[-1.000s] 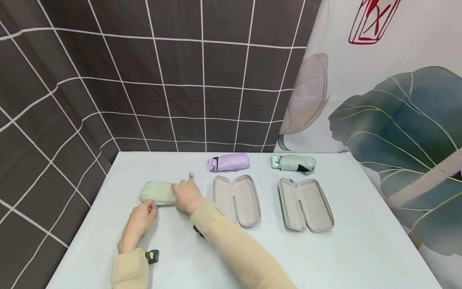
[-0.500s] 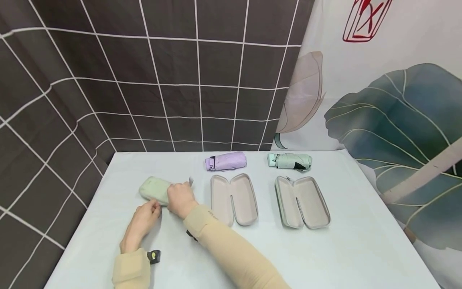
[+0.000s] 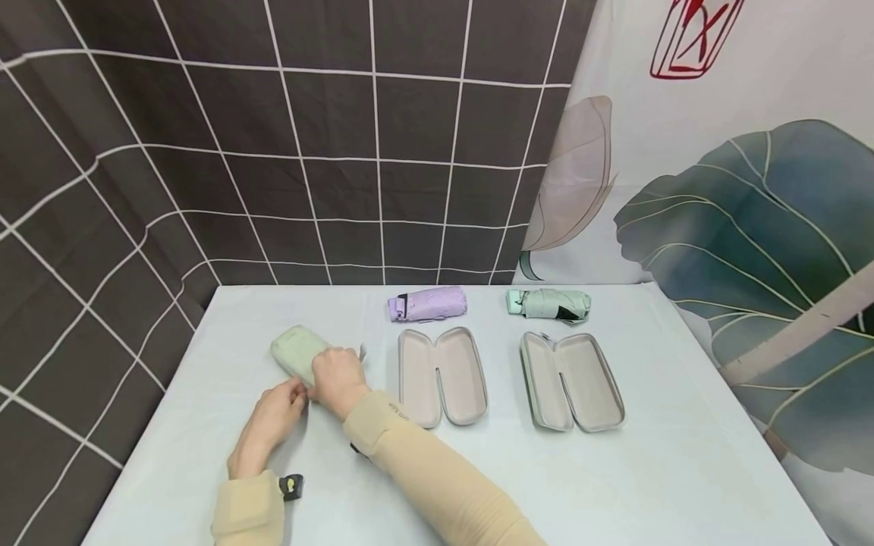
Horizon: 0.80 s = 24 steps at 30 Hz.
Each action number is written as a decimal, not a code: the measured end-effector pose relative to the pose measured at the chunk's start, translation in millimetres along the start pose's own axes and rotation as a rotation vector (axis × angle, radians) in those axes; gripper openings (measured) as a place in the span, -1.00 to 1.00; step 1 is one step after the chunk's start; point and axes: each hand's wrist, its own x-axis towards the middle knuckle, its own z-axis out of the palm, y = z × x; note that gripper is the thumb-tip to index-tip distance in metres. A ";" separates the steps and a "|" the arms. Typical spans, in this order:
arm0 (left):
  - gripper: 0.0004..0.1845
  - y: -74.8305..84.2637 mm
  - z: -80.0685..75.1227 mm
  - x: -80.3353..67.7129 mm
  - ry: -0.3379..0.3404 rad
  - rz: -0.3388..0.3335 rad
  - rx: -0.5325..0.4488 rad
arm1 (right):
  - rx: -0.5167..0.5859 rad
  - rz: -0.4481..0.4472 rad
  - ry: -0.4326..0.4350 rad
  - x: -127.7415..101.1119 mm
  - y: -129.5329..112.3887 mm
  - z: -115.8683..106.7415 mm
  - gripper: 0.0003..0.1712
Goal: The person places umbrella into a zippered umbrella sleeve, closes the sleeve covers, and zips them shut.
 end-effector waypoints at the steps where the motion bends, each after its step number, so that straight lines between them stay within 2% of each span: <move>1: -0.86 -0.3 -0.6 0.1 -0.002 -0.002 0.007 | 0.000 -0.005 0.006 -0.6 -0.2 -0.6 -0.49; 7: -0.87 -2.6 -2.2 -0.9 -0.039 -0.024 0.010 | 0.000 -0.056 -0.002 -4.8 0.8 -5.5 -0.46; 11: -0.86 -3.5 -2.6 -2.0 -0.050 -0.036 0.007 | 0.074 -0.097 -0.114 1.8 7.9 -14.8 -0.46; 15: -0.85 -2.2 -2.9 -2.3 -0.058 -0.033 0.002 | 0.099 -0.179 -0.222 16.3 23.6 -23.7 -0.68; 17: -0.85 -1.8 -2.7 -2.4 -0.060 -0.028 -0.002 | 0.042 -0.252 -0.252 22.0 30.2 -26.2 -0.66; 19: -0.85 -1.9 -2.6 -2.3 -0.064 -0.029 -0.006 | -0.035 -0.340 -0.277 26.5 34.5 -27.4 -0.53; 24: -0.86 -4.9 -3.8 -1.6 -0.071 -0.038 -0.001 | -0.273 -0.509 -0.267 35.1 36.5 -24.0 -0.27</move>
